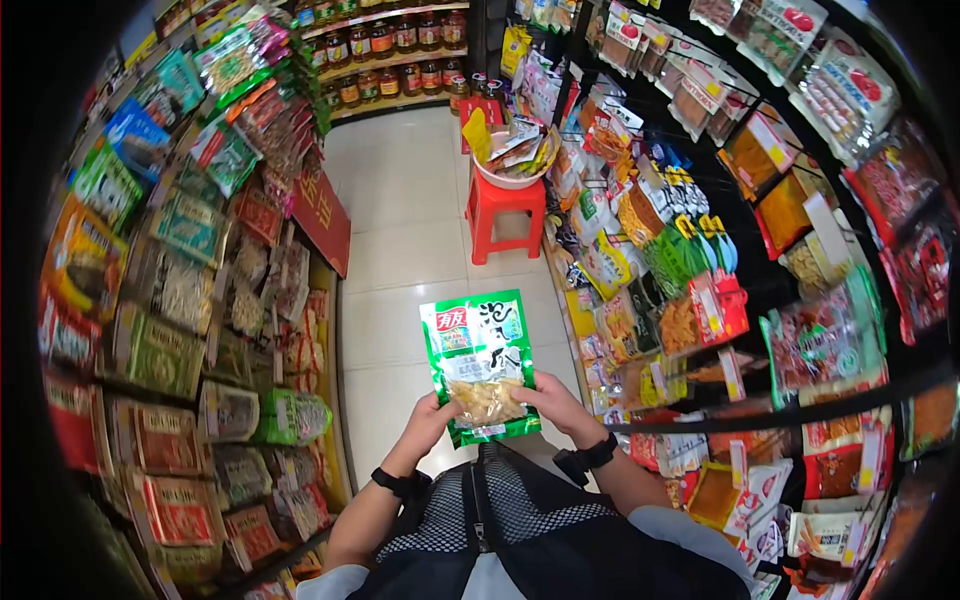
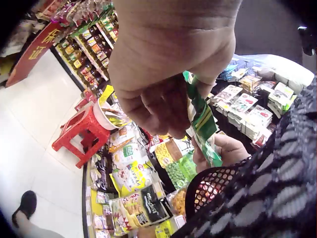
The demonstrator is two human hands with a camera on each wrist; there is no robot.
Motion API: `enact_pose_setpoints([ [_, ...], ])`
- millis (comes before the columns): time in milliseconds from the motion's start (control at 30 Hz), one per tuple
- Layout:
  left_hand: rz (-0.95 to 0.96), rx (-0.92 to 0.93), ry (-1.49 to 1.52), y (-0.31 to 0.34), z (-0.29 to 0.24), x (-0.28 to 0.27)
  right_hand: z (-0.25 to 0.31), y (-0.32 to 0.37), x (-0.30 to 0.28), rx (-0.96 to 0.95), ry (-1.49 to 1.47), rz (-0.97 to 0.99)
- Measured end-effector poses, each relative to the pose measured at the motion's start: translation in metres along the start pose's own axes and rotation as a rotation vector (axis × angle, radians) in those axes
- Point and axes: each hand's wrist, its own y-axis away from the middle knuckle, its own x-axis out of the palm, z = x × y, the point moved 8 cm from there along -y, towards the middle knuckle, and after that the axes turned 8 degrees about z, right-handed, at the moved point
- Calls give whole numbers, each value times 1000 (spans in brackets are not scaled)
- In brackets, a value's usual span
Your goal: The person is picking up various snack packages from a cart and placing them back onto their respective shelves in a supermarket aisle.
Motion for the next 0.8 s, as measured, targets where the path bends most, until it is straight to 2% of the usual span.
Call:
enact_pose_setpoints([
  [200,-70,-41,-117,-124,-104,-74,76,-161,-61,-85,-103,88],
  [267,-105,-7,-109,-149,-131,-111,101,-212,-66,-79,-25,102],
  [400,-209,-4,-55,-202,-154,-160,148,-288,-83,-78,42,148],
  [467,-227,-41,-29,-229,-155,-187,150,-327,-96,-73,117,160],
  [600,-161,-55,-23,-297,-172,-242,156,-403,-126,-18,302,130],
  [700,-83,-69,-70,-366,-195,-278,163,-459,-161,78,322,41],
  [800,-13,-51,-153,-430,-229,-321,180,-520,-187,95,325,-21],
])
